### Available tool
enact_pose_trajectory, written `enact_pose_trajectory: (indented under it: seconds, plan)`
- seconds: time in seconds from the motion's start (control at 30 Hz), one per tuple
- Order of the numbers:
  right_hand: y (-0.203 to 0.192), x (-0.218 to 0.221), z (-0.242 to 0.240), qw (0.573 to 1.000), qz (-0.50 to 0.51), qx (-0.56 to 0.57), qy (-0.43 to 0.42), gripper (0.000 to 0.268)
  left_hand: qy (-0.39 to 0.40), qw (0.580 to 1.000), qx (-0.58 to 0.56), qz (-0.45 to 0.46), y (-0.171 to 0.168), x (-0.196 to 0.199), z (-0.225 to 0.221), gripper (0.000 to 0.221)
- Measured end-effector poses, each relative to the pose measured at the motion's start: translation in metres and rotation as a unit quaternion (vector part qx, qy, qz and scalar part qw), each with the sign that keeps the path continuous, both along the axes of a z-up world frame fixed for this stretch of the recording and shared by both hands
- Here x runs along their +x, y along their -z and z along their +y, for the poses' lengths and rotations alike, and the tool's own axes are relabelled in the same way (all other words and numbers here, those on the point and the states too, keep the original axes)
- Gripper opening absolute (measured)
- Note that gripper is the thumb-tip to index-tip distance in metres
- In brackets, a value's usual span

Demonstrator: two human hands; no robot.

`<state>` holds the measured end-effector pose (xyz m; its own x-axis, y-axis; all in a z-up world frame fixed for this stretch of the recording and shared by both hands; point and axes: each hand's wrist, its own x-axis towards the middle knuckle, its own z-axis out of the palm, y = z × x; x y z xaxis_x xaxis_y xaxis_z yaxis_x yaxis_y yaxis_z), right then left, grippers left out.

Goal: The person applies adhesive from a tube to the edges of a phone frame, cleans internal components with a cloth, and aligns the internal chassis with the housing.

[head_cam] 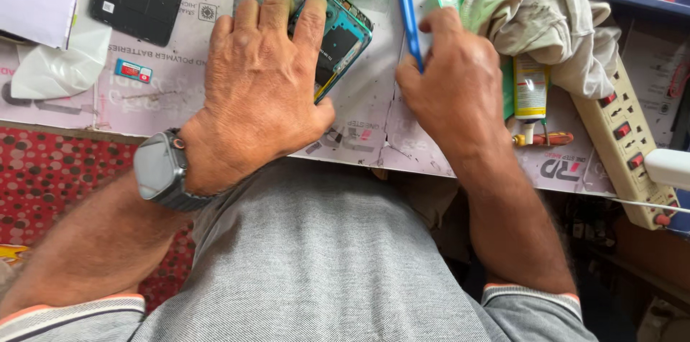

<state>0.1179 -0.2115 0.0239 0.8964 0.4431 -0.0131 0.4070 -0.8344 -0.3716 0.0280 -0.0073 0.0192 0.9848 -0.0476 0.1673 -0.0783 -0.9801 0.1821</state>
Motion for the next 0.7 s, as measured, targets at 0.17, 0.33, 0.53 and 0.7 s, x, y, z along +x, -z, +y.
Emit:
enact_pose_trajectory:
  seconds: [0.17, 0.33, 0.53, 0.7]
  plan:
    - [-0.010, -0.018, -0.008, 0.993, -0.058, 0.067, -0.074, 0.032, 0.024, 0.999, 0.002, 0.031, -0.006, 0.004, 0.012, 0.092]
    - [-0.001, -0.020, 0.004, 0.975, -0.036, 0.134, -0.174, 0.032, 0.012, 0.999, -0.048, 0.010, -0.013, -0.009, 0.014, 0.096]
    - [0.006, -0.010, 0.018, 0.976, -0.042, 0.132, -0.169, 0.040, -0.005, 0.998, -0.062, 0.024, -0.011, -0.015, 0.014, 0.085]
    - [0.001, -0.010, 0.023, 0.989, 0.075, 0.100, -0.080, 0.050, 0.000, 0.994, -0.109, -0.016, -0.013, -0.012, 0.020, 0.080]
